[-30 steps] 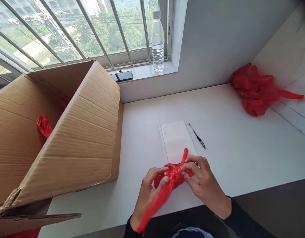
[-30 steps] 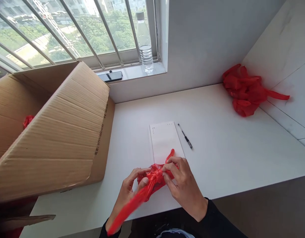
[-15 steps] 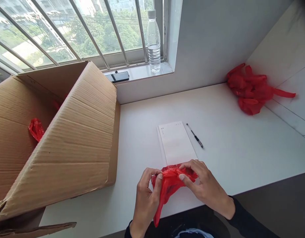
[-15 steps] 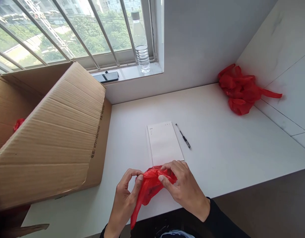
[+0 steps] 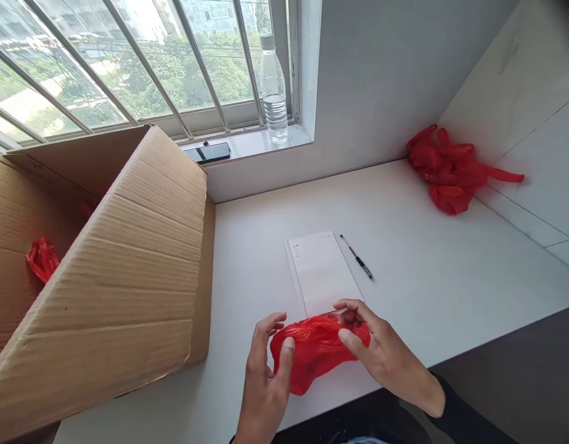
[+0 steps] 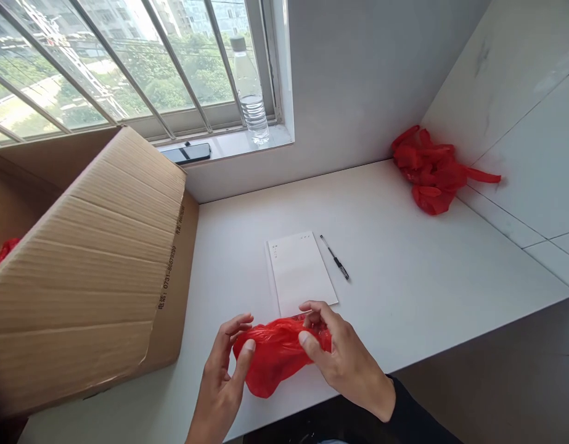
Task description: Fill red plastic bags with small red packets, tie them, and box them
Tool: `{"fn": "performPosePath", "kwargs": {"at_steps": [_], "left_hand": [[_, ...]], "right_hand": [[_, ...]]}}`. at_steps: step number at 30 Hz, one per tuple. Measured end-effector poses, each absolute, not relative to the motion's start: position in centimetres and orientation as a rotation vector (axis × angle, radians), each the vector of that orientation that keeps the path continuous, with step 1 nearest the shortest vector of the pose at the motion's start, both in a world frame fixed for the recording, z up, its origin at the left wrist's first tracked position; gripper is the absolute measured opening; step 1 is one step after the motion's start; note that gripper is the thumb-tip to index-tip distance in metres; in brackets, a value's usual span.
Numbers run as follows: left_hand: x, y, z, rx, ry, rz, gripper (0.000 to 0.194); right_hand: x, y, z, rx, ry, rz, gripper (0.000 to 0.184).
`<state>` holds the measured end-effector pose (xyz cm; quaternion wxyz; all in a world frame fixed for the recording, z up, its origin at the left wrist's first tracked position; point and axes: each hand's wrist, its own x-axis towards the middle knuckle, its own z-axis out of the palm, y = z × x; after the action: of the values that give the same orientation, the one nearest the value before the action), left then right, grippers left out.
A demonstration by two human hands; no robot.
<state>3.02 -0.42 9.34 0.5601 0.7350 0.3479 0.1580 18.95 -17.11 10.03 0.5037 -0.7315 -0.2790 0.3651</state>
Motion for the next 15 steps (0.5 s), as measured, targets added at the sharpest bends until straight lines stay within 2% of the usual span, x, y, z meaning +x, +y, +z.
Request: {"fn": "performPosePath", "kwargs": {"at_steps": [5,9,14,15], "left_hand": [[3.9,-1.3,10.6,1.811,0.783,0.452,0.018],[3.1,-0.2,10.8,1.549,1.055,0.586,0.028],[3.0,-0.9,12.1,1.436,1.012,0.582,0.047],[3.2,-1.2,12.5,1.496,0.989,0.552,0.046]], "right_hand": [[18.8,-16.3,10.0,-1.781,-0.724,0.849,0.027],[19.3,-17.6,9.5,-1.720,-0.487,0.751,0.030],[19.1,-18.4,9.7,-1.601,-0.415,0.821,0.031],[19.0,-18.4,10.0,-1.594,-0.415,0.852,0.032]]}}
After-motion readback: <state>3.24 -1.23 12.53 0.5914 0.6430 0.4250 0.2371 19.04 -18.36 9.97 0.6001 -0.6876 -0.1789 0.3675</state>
